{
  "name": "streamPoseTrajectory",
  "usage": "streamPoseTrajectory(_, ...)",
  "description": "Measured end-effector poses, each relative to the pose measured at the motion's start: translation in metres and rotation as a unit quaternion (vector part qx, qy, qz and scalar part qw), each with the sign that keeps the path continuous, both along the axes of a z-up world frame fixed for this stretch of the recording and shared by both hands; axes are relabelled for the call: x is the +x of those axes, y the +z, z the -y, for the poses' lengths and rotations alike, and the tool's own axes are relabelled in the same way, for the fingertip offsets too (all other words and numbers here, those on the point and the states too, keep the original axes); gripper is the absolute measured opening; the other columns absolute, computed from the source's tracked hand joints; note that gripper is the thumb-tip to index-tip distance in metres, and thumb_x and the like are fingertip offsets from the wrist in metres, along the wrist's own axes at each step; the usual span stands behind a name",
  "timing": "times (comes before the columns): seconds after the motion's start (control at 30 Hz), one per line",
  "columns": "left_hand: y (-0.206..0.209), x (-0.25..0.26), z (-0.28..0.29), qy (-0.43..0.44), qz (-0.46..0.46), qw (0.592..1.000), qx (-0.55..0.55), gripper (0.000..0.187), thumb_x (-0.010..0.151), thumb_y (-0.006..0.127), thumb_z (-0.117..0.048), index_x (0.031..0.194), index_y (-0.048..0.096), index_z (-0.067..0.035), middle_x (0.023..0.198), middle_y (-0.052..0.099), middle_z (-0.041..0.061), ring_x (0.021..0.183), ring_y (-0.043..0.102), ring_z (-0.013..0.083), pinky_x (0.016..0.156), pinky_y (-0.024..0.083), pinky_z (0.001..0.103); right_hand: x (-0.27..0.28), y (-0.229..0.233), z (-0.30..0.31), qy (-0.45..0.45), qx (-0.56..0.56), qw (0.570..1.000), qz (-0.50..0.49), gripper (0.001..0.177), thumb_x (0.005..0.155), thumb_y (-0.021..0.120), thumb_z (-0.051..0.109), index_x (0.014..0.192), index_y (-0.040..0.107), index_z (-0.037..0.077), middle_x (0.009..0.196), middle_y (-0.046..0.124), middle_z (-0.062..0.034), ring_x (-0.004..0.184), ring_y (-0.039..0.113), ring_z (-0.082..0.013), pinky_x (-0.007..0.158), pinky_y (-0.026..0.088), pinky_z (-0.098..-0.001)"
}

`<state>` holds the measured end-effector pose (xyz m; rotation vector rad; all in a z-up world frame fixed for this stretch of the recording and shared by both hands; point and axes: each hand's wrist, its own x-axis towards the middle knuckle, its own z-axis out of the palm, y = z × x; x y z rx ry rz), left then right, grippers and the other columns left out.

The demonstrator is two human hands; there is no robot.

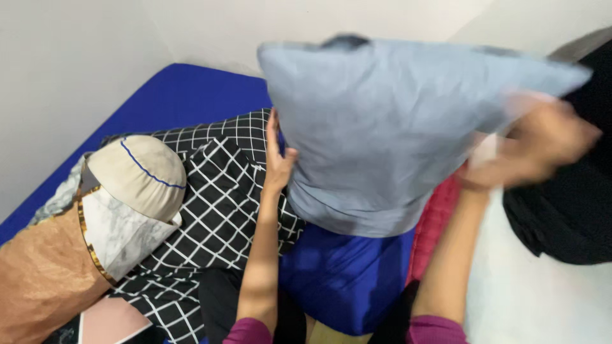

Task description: The person sits on a bed and repeatedly pats, presses, and adjusts a light blue pillow to fluff it. They then pick up a black and white checkered pillow, pat it, and place it next to the blue one.

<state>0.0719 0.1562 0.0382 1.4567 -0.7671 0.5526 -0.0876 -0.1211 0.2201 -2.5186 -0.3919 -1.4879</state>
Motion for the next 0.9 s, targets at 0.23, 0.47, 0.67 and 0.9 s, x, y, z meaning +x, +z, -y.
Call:
streamPoseTrajectory(0.23, -0.058, 0.077, 0.115, -0.001, -0.174, 0.98, -0.097, 0.077, 0.105, 0.054, -0.052, 0.152, 0.041, 0.008, 0.156, 0.045, 0.026, 0.147, 0.042, 0.0371, 0.125, 0.029, 0.047, 0.039, -0.031, 0.039, 0.055, 0.232, 0.971, -0.03, 0.047, 0.103, 0.047, 0.039, 0.131, 0.06, 0.004, 0.128, 0.067, -0.0167, 0.13, 0.063, -0.03, 0.119, 0.038, -0.0457)
streamPoseTrajectory(0.47, 0.0, 0.048, -0.024, 0.048, -0.072, 0.995, -0.051, 0.081, 0.112, 0.022, -0.061, 0.168, 0.022, -0.002, 0.172, 0.028, 0.026, 0.16, 0.027, 0.0379, 0.134, 0.018, 0.047, 0.018, -0.053, 0.094, 0.225, 0.578, 0.784, -0.014, 0.057, 0.105, 0.035, 0.046, 0.143, 0.052, 0.006, 0.139, 0.063, -0.0181, 0.135, 0.06, -0.0298, 0.118, 0.041, -0.0422)
streamPoseTrajectory(0.67, 0.008, 0.027, 0.025, 0.015, -0.168, 0.982, -0.091, 0.08, 0.111, 0.017, -0.062, 0.167, 0.027, -0.005, 0.167, 0.037, 0.024, 0.153, 0.037, 0.0292, 0.129, 0.026, 0.041, 0.022, -0.088, 0.093, 0.263, 0.653, 0.71, -0.02, 0.066, 0.106, 0.024, 0.051, 0.152, 0.045, 0.008, 0.148, 0.059, -0.0194, 0.14, 0.058, -0.0297, 0.116, 0.044, -0.0392)
streamPoseTrajectory(0.9, 0.035, -0.008, -0.013, -0.007, -0.188, 0.977, -0.096, 0.079, 0.109, 0.009, -0.058, 0.167, 0.02, -0.006, 0.167, 0.03, 0.021, 0.154, 0.029, 0.0244, 0.128, 0.02, 0.038, 0.002, -0.12, 0.116, 0.247, 0.62, 0.744, 0.005, 0.07, 0.109, 0.023, 0.053, 0.158, 0.04, 0.007, 0.156, 0.052, -0.0235, 0.145, 0.053, -0.0332, 0.119, 0.044, -0.0416)
